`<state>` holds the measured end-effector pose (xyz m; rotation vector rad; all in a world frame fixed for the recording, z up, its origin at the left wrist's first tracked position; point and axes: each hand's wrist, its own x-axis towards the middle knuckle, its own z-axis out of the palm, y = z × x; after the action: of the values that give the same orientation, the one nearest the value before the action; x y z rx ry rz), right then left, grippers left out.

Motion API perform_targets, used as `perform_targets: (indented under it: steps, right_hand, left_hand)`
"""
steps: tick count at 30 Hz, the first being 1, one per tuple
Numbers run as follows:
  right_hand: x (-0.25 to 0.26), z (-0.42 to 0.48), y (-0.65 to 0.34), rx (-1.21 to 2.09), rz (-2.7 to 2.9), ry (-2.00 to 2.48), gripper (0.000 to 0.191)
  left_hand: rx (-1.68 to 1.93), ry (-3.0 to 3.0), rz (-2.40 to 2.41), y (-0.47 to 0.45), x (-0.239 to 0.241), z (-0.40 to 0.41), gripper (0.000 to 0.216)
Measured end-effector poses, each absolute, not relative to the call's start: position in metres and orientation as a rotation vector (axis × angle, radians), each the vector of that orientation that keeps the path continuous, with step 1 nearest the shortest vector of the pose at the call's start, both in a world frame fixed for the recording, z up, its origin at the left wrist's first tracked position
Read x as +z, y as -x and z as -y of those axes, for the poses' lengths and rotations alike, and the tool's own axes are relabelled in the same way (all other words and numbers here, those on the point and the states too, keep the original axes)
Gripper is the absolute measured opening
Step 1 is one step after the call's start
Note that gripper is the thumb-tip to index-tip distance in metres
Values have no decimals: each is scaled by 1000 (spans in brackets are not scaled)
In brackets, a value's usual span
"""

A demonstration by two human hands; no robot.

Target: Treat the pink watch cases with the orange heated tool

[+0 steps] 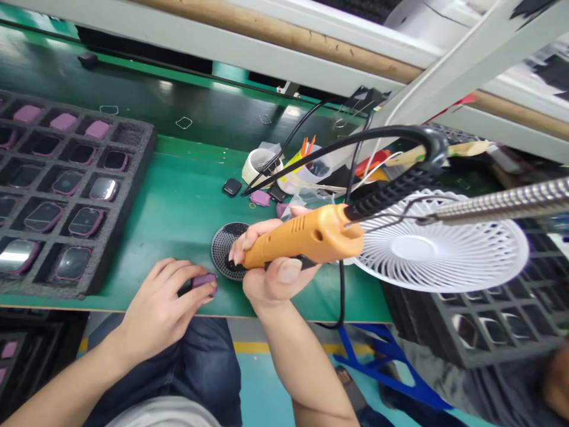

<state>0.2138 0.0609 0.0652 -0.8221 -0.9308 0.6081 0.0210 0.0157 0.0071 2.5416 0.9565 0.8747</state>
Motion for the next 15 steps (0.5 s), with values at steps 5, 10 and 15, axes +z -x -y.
perform_targets:
  steps: [5, 10, 15]
  right_hand:
    - [80, -47, -217, 728, 944, 766, 48]
    - [85, -39, -207, 818, 922, 750, 49]
    - [86, -39, -205, 902, 976, 749, 50]
  left_hand:
    - [874, -2571, -959, -22, 8, -17, 17]
    - [854, -2568, -960, -22, 9, -17, 17]
    - [859, -2566, -963, -22, 10, -17, 16]
